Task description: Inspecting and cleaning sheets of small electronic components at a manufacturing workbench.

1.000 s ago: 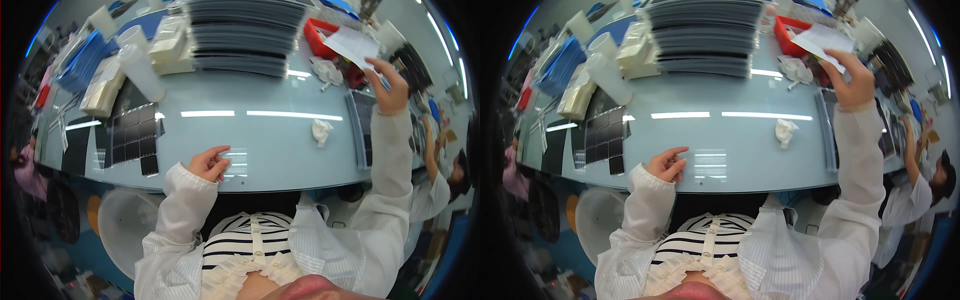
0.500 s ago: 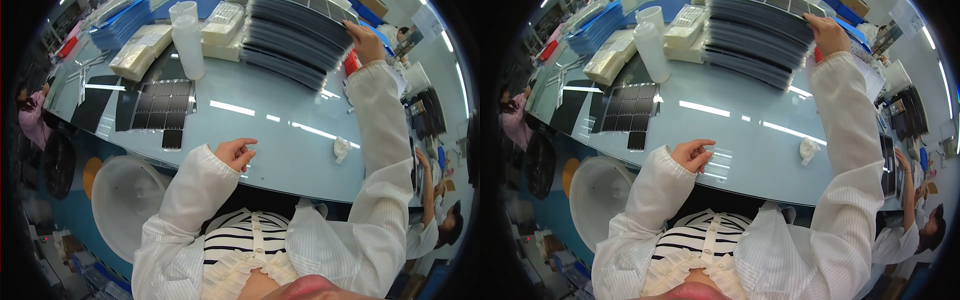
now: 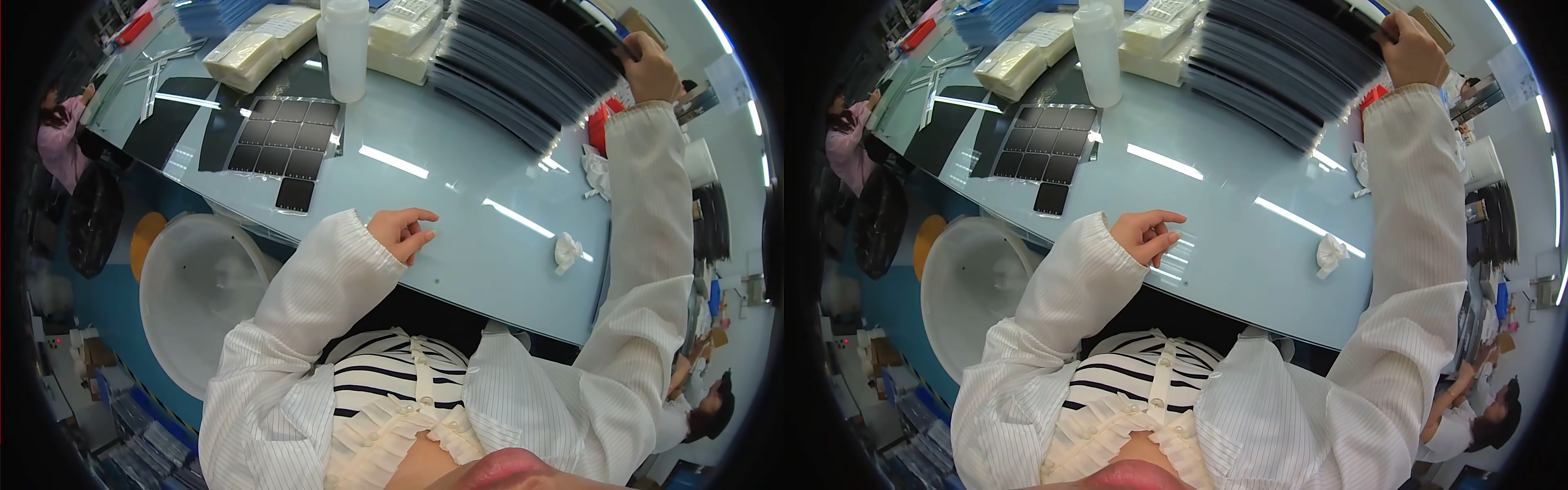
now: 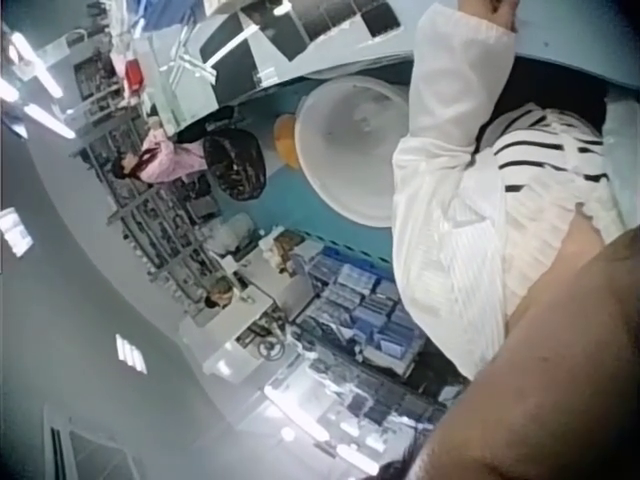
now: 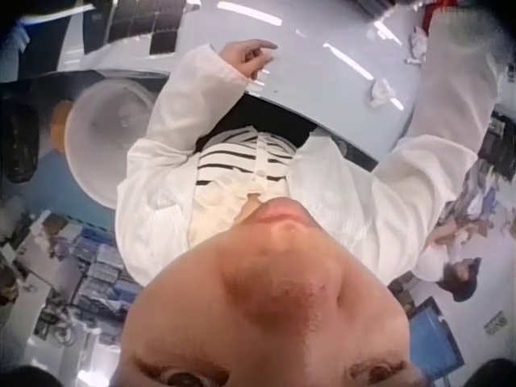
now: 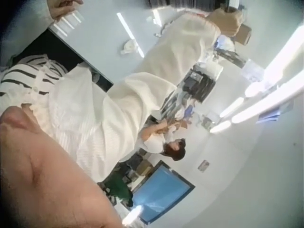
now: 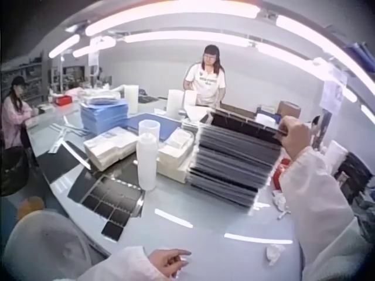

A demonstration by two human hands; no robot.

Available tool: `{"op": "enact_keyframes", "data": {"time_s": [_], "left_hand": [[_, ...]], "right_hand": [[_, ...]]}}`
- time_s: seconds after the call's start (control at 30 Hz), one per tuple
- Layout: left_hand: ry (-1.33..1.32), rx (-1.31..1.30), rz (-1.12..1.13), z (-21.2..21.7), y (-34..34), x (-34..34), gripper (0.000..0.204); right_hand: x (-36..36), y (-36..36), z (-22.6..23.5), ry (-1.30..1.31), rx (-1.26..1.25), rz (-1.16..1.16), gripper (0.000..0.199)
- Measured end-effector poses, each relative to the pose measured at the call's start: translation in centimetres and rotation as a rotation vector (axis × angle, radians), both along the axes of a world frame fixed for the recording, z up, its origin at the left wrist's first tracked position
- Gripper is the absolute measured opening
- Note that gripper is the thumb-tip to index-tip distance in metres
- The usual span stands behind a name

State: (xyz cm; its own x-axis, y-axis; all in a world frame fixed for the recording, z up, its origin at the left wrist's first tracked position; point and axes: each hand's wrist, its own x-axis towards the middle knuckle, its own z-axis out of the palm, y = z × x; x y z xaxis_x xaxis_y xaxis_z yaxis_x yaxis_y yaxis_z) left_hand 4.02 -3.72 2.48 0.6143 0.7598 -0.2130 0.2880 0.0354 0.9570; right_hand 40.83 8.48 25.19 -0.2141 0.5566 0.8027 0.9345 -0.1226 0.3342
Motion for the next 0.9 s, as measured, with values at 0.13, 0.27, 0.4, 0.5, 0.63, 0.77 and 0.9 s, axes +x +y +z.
{"op": "enact_keyframes", "data": {"time_s": [0.13,0.27,0.4,0.5,0.63,0.77,0.9], "left_hand": [[0.0,0.005,-0.021,-0.1,0.1,0.0,0.031],[-0.021,0.004,-0.034,-0.2,0.1,-0.1,0.032],[-0.173,-0.098,0.012,-0.4,0.1,-0.2,0.037],[-0.458,-0.156,0.032,0.0,0.4,0.5,0.049],[-1.12,-0.618,-0.042,1.3,0.9,2.0,0.081],[-1.127,-0.654,0.057,2.5,0.7,1.1,0.089],[-0.915,-0.727,-0.006,2.2,-0.4,0.0,0.066]], "right_hand": [[-0.6,-1.9,-1.0,0.147,-0.25,-0.109,0.021],[-0.7,-4.9,-1.1,0.329,-0.364,0.389,0.017],[-4.2,-9.7,-1.7,0.5,0.138,0.505,0.016],[-9.5,-14.7,-3.6,0.326,0.109,0.634,0.021],[-16.0,-20.0,-7.5,-0.162,-0.201,0.725,0.027],[-20.7,-22.5,-13.3,-0.003,-0.279,0.984,0.011],[-21.1,-24.8,-15.8,0.192,-0.625,0.972,0.018]]}}
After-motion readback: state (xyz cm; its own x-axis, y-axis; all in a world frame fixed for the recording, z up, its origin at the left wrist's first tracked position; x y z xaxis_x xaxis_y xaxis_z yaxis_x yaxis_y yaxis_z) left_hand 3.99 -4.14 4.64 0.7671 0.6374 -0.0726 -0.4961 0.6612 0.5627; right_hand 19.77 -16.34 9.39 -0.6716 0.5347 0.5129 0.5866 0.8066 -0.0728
